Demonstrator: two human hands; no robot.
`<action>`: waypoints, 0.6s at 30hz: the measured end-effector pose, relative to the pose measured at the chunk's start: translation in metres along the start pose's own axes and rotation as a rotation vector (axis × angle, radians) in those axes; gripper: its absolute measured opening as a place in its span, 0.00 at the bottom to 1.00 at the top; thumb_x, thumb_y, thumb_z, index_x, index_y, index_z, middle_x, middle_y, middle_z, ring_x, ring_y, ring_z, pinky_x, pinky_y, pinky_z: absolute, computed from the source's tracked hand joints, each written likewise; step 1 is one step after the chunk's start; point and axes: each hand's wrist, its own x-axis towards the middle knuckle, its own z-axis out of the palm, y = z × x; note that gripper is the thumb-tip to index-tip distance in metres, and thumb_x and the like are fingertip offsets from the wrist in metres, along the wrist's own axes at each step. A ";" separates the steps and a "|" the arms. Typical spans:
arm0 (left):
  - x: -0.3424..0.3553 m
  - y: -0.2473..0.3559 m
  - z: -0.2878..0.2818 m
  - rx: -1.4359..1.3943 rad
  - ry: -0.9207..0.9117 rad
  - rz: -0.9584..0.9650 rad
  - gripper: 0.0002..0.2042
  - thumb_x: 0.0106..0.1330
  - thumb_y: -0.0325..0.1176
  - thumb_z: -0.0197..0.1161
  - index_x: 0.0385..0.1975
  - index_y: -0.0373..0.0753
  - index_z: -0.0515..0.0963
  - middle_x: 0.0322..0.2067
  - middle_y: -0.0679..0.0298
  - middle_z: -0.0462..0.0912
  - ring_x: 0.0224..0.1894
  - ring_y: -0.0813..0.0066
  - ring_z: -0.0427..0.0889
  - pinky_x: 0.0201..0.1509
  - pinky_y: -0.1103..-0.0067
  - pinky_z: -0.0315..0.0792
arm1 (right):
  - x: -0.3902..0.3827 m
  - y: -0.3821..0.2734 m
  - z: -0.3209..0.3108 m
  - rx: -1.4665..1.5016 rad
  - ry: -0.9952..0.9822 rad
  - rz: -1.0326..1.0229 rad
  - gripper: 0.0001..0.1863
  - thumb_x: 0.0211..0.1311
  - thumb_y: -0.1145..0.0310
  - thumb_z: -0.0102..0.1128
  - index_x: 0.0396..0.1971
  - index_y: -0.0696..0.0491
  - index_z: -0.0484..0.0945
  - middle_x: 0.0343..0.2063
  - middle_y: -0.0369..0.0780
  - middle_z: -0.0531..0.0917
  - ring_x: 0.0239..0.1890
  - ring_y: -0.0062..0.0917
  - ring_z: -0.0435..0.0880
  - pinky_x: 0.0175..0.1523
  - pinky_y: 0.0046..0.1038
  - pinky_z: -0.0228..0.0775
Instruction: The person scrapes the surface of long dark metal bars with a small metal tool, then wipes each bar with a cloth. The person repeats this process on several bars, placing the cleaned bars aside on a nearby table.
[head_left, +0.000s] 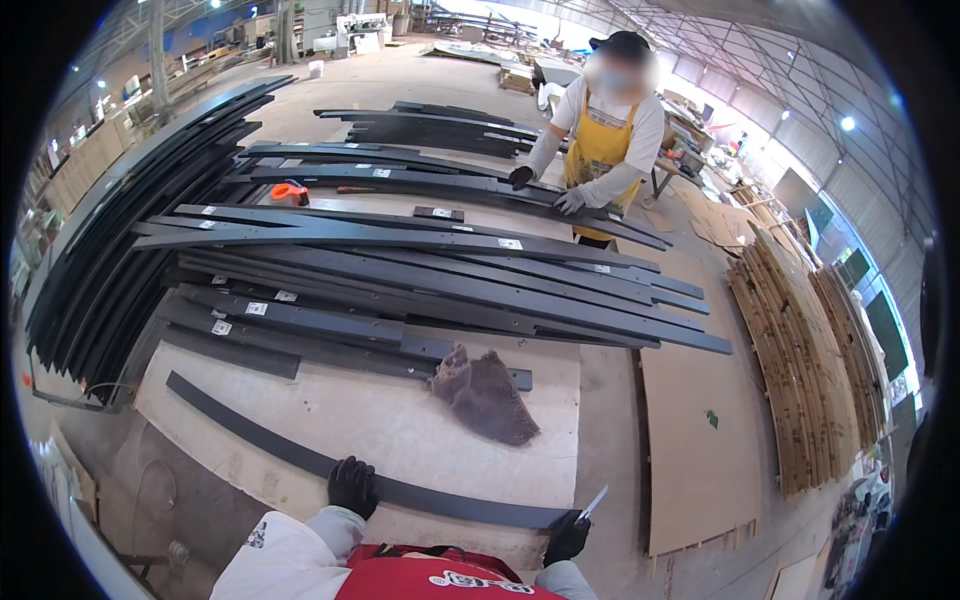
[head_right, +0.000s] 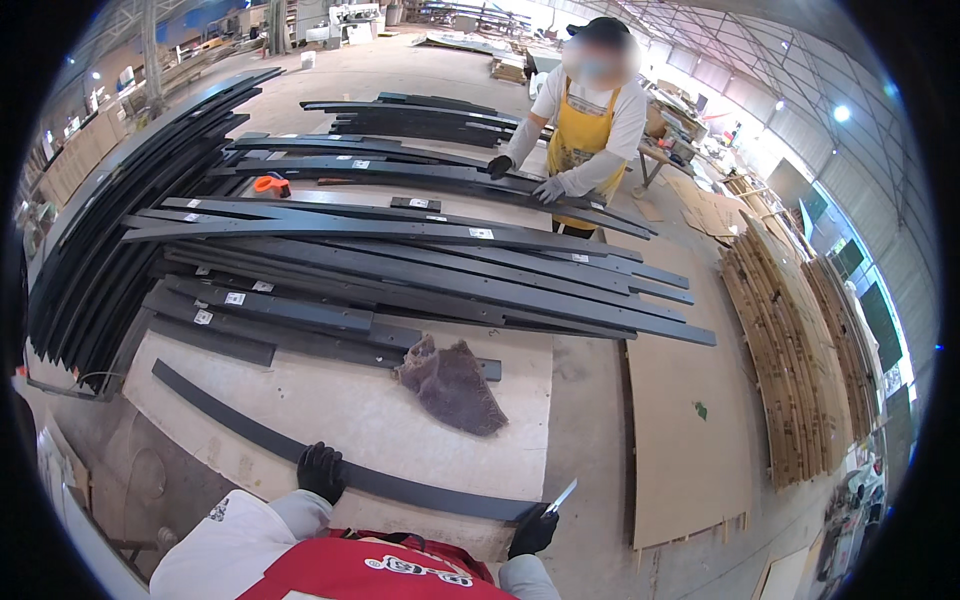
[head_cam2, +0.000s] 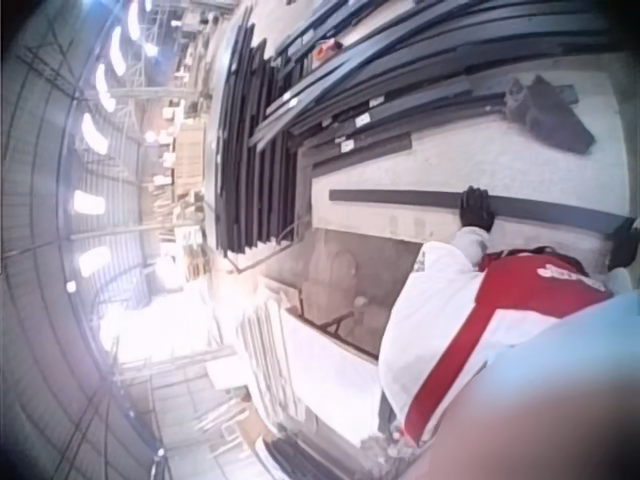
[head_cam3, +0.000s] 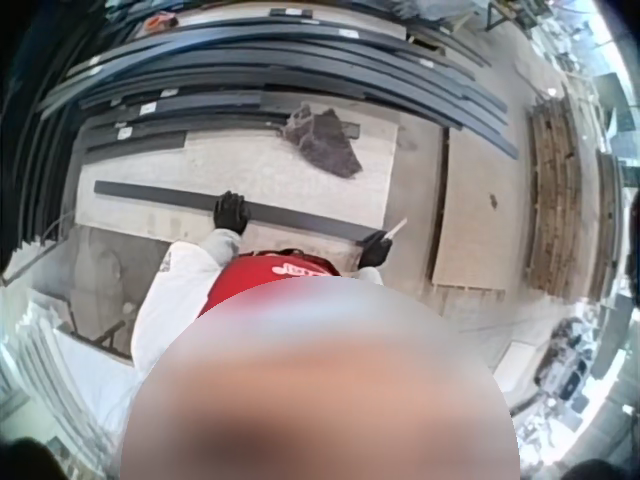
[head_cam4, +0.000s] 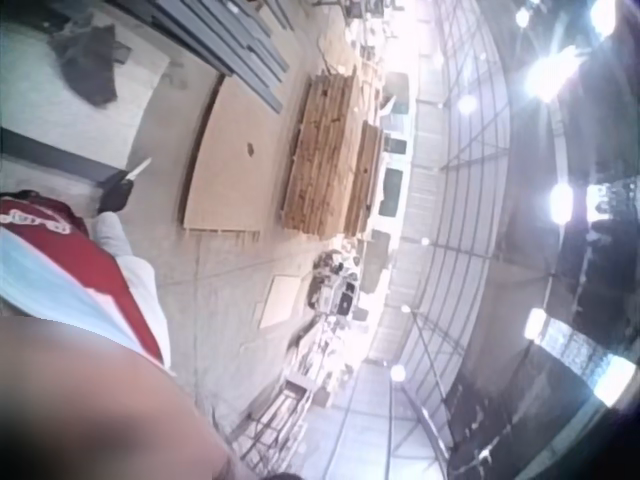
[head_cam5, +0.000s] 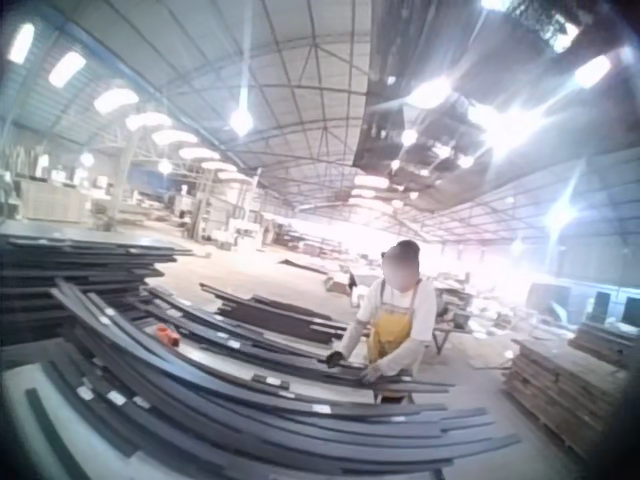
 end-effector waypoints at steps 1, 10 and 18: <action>0.003 0.002 -0.003 -0.009 0.008 0.005 0.19 0.46 0.37 0.62 0.41 0.42 0.75 0.44 0.57 0.75 0.55 0.52 0.69 0.61 0.57 0.61 | 0.003 0.008 0.004 0.013 0.002 0.008 0.21 0.65 0.49 0.43 0.30 0.54 0.72 0.24 0.42 0.77 0.30 0.37 0.77 0.38 0.38 0.66; 0.005 0.004 -0.006 -0.002 0.000 0.025 0.18 0.49 0.37 0.60 0.42 0.42 0.74 0.45 0.58 0.75 0.54 0.53 0.69 0.61 0.57 0.60 | 0.009 0.019 0.011 -0.062 -0.060 0.086 0.23 0.65 0.47 0.45 0.37 0.54 0.74 0.33 0.44 0.80 0.37 0.39 0.80 0.43 0.38 0.69; 0.007 0.006 -0.008 -0.011 0.000 0.003 0.15 0.53 0.34 0.59 0.41 0.42 0.75 0.45 0.58 0.77 0.55 0.53 0.70 0.60 0.57 0.60 | -0.002 0.004 0.000 0.069 -0.023 0.047 0.22 0.66 0.47 0.45 0.35 0.54 0.74 0.32 0.44 0.80 0.37 0.39 0.80 0.43 0.38 0.69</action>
